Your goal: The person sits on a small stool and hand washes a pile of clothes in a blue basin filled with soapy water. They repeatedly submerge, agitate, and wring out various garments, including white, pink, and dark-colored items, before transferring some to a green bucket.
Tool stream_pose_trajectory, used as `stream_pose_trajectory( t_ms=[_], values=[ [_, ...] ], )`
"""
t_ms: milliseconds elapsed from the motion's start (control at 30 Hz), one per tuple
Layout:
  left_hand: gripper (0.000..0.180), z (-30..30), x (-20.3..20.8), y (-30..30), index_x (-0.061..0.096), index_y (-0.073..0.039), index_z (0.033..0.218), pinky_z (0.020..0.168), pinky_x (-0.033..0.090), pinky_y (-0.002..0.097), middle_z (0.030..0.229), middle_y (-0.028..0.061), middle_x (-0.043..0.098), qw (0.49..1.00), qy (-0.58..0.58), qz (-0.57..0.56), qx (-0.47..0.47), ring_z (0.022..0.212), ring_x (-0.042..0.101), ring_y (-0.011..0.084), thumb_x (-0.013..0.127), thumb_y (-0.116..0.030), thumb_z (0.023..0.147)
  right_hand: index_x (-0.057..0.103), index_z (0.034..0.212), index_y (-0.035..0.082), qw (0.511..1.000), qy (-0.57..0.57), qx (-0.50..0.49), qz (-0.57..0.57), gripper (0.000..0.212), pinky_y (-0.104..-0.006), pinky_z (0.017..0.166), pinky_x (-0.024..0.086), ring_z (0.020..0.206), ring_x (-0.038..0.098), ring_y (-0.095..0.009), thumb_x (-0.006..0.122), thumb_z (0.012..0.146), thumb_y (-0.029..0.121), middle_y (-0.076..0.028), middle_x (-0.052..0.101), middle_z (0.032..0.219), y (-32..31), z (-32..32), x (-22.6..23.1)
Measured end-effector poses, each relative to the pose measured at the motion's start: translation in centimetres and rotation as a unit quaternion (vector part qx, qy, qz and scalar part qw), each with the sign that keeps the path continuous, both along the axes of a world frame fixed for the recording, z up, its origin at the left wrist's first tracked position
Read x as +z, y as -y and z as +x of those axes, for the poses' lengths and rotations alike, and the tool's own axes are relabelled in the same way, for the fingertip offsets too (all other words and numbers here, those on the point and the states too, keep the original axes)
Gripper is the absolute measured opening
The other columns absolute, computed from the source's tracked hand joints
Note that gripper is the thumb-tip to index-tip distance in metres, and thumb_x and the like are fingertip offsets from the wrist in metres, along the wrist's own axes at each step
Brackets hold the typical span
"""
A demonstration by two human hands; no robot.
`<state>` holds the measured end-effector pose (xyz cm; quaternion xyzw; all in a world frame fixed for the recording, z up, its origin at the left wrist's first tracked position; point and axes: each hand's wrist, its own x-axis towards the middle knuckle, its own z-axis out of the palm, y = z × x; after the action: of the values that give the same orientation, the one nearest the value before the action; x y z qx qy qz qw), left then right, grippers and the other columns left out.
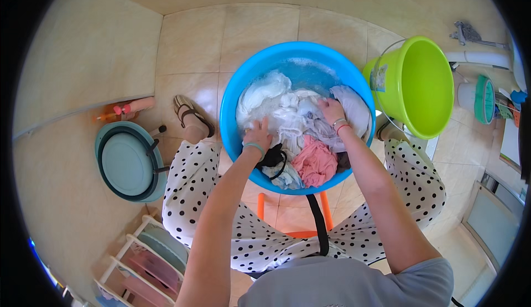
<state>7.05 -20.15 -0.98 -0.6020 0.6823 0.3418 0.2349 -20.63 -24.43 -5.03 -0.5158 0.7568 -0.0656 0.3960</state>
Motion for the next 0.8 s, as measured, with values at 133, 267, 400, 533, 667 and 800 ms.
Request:
stream_pose_trajectory(
  t_ms=[133, 267, 400, 533, 667, 800],
  values=[
    [0.064, -2.7, 2.4, 2.1, 0.025, -0.020, 0.145, 0.086, 0.049, 0.0467, 0.140, 0.0173, 0.035, 0.984, 0.094, 0.005, -0.150, 0.107, 0.056, 0.0394, 0.054, -0.028, 0.088, 0.048, 0.128, 0.003, 0.997, 0.030, 0.023, -0.060, 0.052, -0.0433, 0.089, 0.046, 0.101, 0.060, -0.037, 0.058, 0.085, 0.031, -0.022, 0.065, 0.102, -1.0, -0.3, 4.0],
    [0.060, -3.3, 3.9, 6.6, 0.030, -0.032, 0.143, 0.093, 0.040, 0.0581, 0.150, 0.0119, 0.025, 0.987, -0.103, 0.048, -0.112, 0.122, 0.046, 0.0422, 0.051, -0.022, 0.088, 0.059, 0.120, 0.012, 0.977, 0.022, 0.094, -0.191, 0.041, -0.0446, 0.090, 0.045, 0.103, 0.059, -0.038, 0.055, 0.085, 0.035, -0.018, 0.063, 0.111, -0.5, 1.5, 8.1],
    [0.061, -4.2, 11.4, 5.9, 0.029, -0.037, 0.142, 0.094, 0.026, 0.0740, 0.154, 0.0099, 0.016, 0.978, 0.013, -0.208, -0.022, 0.137, 0.017, 0.0471, 0.053, -0.023, 0.087, 0.064, 0.112, 0.013, 0.976, -0.076, 0.201, -0.027, 0.037, -0.0432, 0.088, 0.046, 0.102, 0.059, -0.035, 0.053, 0.085, 0.037, -0.017, 0.063, 0.111, -0.3, 4.0, 13.9],
    [0.028, -2.3, 21.2, 10.6, 0.067, -0.016, 0.104, 0.090, 0.047, 0.0399, 0.112, 0.0131, 0.063, 0.955, -0.178, -0.225, 0.076, 0.106, 0.059, 0.0304, 0.061, -0.032, 0.082, 0.068, 0.102, 0.006, 0.977, -0.048, 0.153, -0.138, 0.038, -0.0397, 0.075, 0.049, 0.084, 0.065, -0.031, 0.055, 0.085, 0.038, -0.016, 0.068, 0.091, 0.4, -0.9, 12.3],
    [0.027, 12.0, 21.8, 9.7, 0.069, -0.011, 0.096, 0.081, 0.049, 0.0394, 0.098, 0.0152, 0.066, 0.897, -0.199, -0.302, 0.255, 0.094, 0.062, 0.0314, 0.059, -0.031, 0.083, 0.070, 0.095, 0.005, 0.983, -0.056, 0.165, -0.059, 0.034, -0.0379, 0.076, 0.050, 0.083, 0.066, -0.031, 0.059, 0.080, 0.034, -0.017, 0.068, 0.091, 0.3, 2.4, 12.3],
    [0.036, 27.0, 11.9, -1.3, 0.059, -0.008, 0.107, 0.069, 0.051, 0.0456, 0.096, 0.0176, 0.063, 0.758, -0.320, -0.184, 0.538, 0.083, 0.063, 0.0347, 0.061, -0.035, 0.084, 0.070, 0.095, 0.006, 0.992, -0.066, 0.111, 0.016, 0.030, -0.0358, 0.054, 0.051, 0.066, 0.066, -0.022, 0.060, 0.081, 0.030, -0.011, 0.068, 0.080, -0.4, 5.7, 13.8]
  ],
)
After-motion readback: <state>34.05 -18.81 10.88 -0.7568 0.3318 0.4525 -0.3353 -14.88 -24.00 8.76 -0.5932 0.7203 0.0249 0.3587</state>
